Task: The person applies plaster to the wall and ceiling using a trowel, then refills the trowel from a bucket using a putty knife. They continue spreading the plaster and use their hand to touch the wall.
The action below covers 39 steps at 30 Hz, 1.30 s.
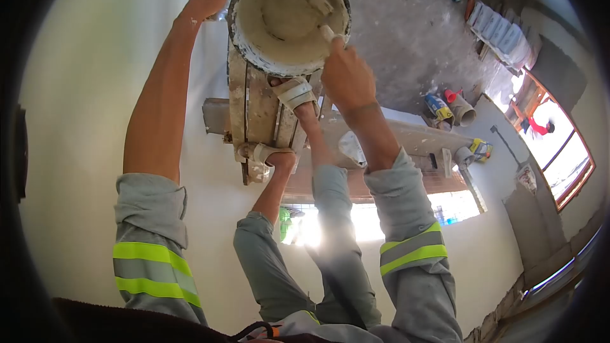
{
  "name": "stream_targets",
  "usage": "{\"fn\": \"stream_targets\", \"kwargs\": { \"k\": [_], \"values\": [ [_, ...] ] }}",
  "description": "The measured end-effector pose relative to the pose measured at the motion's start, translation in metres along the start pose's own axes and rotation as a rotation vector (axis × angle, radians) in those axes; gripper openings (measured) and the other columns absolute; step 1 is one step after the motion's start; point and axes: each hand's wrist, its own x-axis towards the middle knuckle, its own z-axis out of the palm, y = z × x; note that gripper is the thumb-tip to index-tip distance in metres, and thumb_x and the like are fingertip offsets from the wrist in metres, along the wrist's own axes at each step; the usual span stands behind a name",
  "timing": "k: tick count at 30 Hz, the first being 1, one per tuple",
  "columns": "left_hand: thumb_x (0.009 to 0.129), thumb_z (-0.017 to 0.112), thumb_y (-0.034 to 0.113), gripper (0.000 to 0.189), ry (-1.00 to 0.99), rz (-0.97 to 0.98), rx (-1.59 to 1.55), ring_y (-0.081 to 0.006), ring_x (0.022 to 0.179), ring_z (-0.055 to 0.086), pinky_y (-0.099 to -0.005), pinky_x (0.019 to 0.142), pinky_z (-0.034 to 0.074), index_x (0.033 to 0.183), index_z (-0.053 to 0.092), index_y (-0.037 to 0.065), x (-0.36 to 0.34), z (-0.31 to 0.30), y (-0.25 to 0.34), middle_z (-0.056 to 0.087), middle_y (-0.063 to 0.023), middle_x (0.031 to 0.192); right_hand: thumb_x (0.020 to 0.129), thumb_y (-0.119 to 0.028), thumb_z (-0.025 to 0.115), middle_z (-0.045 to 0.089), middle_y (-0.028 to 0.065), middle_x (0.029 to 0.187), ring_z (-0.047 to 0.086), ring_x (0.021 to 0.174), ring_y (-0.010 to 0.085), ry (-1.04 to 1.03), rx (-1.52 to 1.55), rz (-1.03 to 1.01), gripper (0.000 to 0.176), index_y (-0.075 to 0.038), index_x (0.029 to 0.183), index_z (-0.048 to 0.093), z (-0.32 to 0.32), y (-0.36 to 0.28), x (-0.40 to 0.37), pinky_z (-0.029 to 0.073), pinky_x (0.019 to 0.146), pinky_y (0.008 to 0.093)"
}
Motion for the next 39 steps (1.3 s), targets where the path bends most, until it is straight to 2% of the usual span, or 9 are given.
{"fn": "stream_targets", "kwargs": {
  "k": [4, 9, 16, 19, 23, 27, 31, 34, 39],
  "values": [
    [0.089, 0.053, 0.036, 0.041, 0.006, -0.167, -0.394, -0.0296, 0.098, 0.058, -0.0449, 0.09, 0.044, 0.119, 0.066, 0.012, 0.018, 0.014, 0.009, 0.066, -0.0143, 0.087, 0.089, -0.008, 0.049, 0.063, 0.0196, 0.094, 0.068, 0.079, 0.0362, 0.009, -0.157, -0.201, 0.037, -0.001, 0.126, 0.047, 0.012, 0.004, 0.0, 0.054, 0.068, 0.0457],
    [0.09, 0.056, 0.037, 0.038, 0.084, -0.026, -0.188, -0.0356, 0.103, 0.057, -0.0419, 0.09, 0.045, 0.109, 0.07, 0.007, -0.008, -0.02, 0.058, 0.062, -0.0218, 0.099, 0.089, -0.012, 0.056, 0.061, 0.0195, 0.092, 0.065, 0.075, 0.0358, -0.081, -0.11, -0.307, 0.039, -0.001, 0.126, 0.049, 0.006, 0.027, -0.027, 0.051, 0.065, 0.0482],
    [0.09, 0.064, 0.032, 0.032, 0.239, -0.17, -0.414, -0.0379, 0.104, 0.056, -0.0415, 0.092, 0.044, 0.106, 0.071, 0.005, -0.086, -0.027, 0.157, 0.055, -0.0239, 0.112, 0.092, -0.017, 0.052, 0.061, 0.0217, 0.082, 0.062, 0.076, 0.0386, -0.096, 0.419, -0.011, 0.033, 0.004, 0.118, 0.051, -0.026, 0.016, -0.131, 0.047, 0.072, 0.0439],
    [0.089, 0.066, 0.027, 0.028, 0.284, -0.182, -0.362, -0.0332, 0.101, 0.058, -0.039, 0.088, 0.048, 0.107, 0.07, 0.005, -0.109, -0.021, 0.156, 0.053, -0.021, 0.114, 0.093, -0.017, 0.051, 0.053, 0.0231, 0.103, 0.054, 0.092, 0.0455, -0.266, 0.885, 0.274, 0.038, 0.003, 0.126, 0.051, -0.029, 0.014, -0.148, 0.045, 0.077, 0.0479],
    [0.087, 0.068, 0.018, 0.02, 0.213, -0.21, -0.563, -0.0292, 0.103, 0.056, -0.0365, 0.085, 0.049, 0.104, 0.07, 0.006, -0.138, -0.017, 0.158, 0.05, -0.017, 0.117, 0.093, -0.019, 0.051, 0.056, 0.0243, 0.094, 0.056, 0.086, 0.0416, -0.347, 1.05, 0.193, 0.032, 0.004, 0.114, 0.054, -0.042, 0.009, -0.153, 0.047, 0.076, 0.0462],
    [0.086, 0.069, 0.014, 0.017, 0.264, -0.16, -0.555, -0.0333, 0.106, 0.053, -0.0397, 0.09, 0.046, 0.101, 0.07, 0.006, -0.151, -0.006, 0.173, 0.049, -0.0175, 0.118, 0.094, -0.023, 0.049, 0.06, 0.021, 0.073, 0.061, 0.067, 0.0388, 0.029, 0.74, -0.214, 0.03, 0.004, 0.108, 0.053, 0.013, 0.019, -0.145, 0.049, 0.066, 0.0477],
    [0.087, 0.071, 0.015, 0.017, 0.358, 0.079, -0.343, -0.0246, 0.094, 0.059, -0.0342, 0.077, 0.051, 0.1, 0.069, 0.004, -0.15, 0.0, 0.189, 0.048, -0.0159, 0.116, 0.093, -0.023, 0.051, 0.063, 0.0274, 0.083, 0.061, 0.077, 0.0476, -0.204, 0.508, 0.149, 0.032, 0.0, 0.115, 0.049, 0.072, 0.041, -0.127, 0.049, 0.066, 0.0548],
    [0.085, 0.073, 0.016, 0.019, 0.272, -0.155, -0.541, -0.0286, 0.104, 0.055, -0.0378, 0.086, 0.048, 0.101, 0.069, 0.005, -0.143, -0.001, 0.196, 0.049, -0.0173, 0.117, 0.093, -0.023, 0.051, 0.064, 0.0261, 0.089, 0.063, 0.082, 0.0455, -0.306, 0.218, 0.217, 0.039, -0.003, 0.126, 0.046, 0.059, 0.067, -0.118, 0.05, 0.069, 0.0538],
    [0.087, 0.07, 0.018, 0.019, 0.361, -0.058, -0.368, -0.0341, 0.103, 0.055, -0.0422, 0.087, 0.047, 0.101, 0.069, 0.007, -0.124, -0.007, 0.197, 0.048, -0.0182, 0.118, 0.093, -0.017, 0.048, 0.063, 0.0219, 0.092, 0.066, 0.076, 0.0395, -0.075, -0.1, 0.111, 0.039, -0.005, 0.129, 0.047, 0.018, 0.083, -0.133, 0.053, 0.064, 0.0498]
  ]
}}
